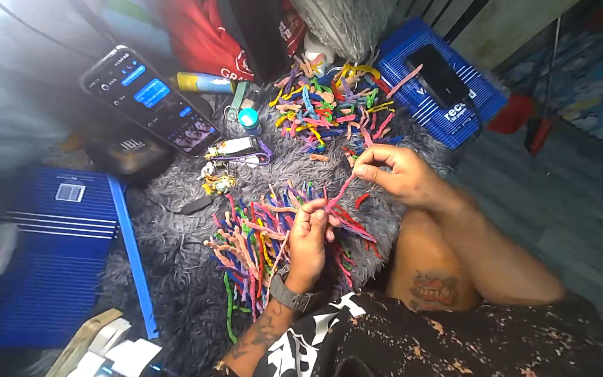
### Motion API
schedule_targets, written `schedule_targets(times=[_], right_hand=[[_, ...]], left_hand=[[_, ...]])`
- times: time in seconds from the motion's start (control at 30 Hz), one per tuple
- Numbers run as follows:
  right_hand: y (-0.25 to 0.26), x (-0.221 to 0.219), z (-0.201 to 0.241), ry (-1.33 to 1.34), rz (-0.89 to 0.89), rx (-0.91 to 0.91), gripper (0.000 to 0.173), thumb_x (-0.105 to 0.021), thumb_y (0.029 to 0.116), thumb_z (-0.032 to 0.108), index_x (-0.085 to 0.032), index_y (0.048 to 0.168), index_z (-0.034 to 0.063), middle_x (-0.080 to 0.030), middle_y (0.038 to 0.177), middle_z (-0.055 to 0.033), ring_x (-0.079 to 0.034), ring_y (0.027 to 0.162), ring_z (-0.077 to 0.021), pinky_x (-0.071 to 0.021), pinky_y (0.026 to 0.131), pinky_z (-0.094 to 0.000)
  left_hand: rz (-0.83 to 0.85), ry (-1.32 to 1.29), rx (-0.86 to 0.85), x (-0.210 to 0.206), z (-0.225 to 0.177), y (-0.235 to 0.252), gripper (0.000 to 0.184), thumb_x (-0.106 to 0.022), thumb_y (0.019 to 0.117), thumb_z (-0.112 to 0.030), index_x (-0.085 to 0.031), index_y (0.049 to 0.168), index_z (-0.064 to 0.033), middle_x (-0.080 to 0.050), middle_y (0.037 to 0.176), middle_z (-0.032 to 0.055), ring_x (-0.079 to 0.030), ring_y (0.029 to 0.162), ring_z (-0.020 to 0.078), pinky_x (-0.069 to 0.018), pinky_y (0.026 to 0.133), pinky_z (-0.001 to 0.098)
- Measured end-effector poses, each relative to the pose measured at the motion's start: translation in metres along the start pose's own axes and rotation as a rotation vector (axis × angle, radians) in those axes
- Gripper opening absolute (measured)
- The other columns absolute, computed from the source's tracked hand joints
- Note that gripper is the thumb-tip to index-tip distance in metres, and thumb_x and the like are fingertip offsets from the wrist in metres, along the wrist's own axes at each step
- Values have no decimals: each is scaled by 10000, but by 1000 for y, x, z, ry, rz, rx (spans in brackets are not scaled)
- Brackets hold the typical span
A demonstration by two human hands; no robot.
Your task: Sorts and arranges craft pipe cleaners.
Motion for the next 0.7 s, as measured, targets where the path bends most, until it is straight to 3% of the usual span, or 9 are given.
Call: schedule_targets(times=[0.07,0.17,0.23,0.3,0.4,0.47,0.53,0.63,0.7], right_hand=[[0,-5,0,16,-68,44,153,-591,1006,163,-689,962,54,-651,929,35,-606,867,47,-512,815,-138],[-3,-12,3,-21,-44,77,155,-590,1006,149,-692,938,53,-638,920,8,-599,877,3,-504,815,-164],[-1,-9,3,-44,48,75,184,-568,1015,168,-689,935,56,-630,922,8,-584,886,2,-479,809,-172],[2,-1,0,-105,141,90,208,-548,1021,185,-687,922,66,-632,917,6,-582,883,-7,-474,806,-185],[7,6,-7,-210,271,124,225,-543,1012,184,-710,925,61,-665,892,-34,-629,869,-108,-518,809,-325],[11,-6,-12,-213,292,117,206,-598,996,183,-737,937,43,-700,912,-78,-669,896,-192,-536,832,-442],[16,-31,-7,-209,274,98,209,-637,996,194,-765,977,30,-739,967,-112,-704,954,-242,-549,883,-501],[21,-62,-3,-182,332,34,252,-611,1022,198,-740,1106,-1,-726,1108,-172,-680,1087,-297,-500,964,-516],[23,-63,-2,-209,283,-15,275,-649,1003,192,-722,1199,13,-709,1198,-170,-658,1149,-293,-484,1002,-485]], left_hand=[[197,87,0,0,-2,-4,158,-438,1069,-81,-592,1096,-53,-695,814,-53,-550,598,-35,-461,568,133],[383,210,6,-4,-6,-10,167,-462,1060,-75,-623,1073,-31,-704,828,-75,-596,634,-29,-504,586,154],[387,312,-67,-5,-3,-12,202,-484,1058,-103,-650,1001,-2,-714,842,-46,-671,754,4,-577,723,206],[347,399,-177,-4,1,-13,351,-445,1090,-233,-651,926,-1,-701,842,-34,-664,815,-4,-568,789,220],[234,333,-226,2,7,-8,451,-350,1100,-429,-608,844,-161,-625,738,-136,-608,700,-41,-536,678,184],[283,122,-193,8,11,-6,462,-360,1055,-558,-676,909,-255,-673,789,-152,-635,702,-31,-548,663,173],[392,-39,-93,9,11,-5,480,-397,1025,-600,-736,1048,-261,-753,932,-86,-712,819,38,-598,748,222],[432,-87,177,1,2,-10,472,-465,1000,-603,-730,1209,-274,-749,1188,-23,-710,1101,132,-583,935,305],[354,-71,327,-3,-1,-8,386,-441,1060,-492,-714,1193,-254,-752,1193,-21,-705,1128,134,-583,943,319]])
Point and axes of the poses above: each hand's wrist, its own y-axis towards the middle knuckle, its own x-axis out of the back of the hand, z = x × y, the point moved 1 cm from there along y, towards the middle knuckle
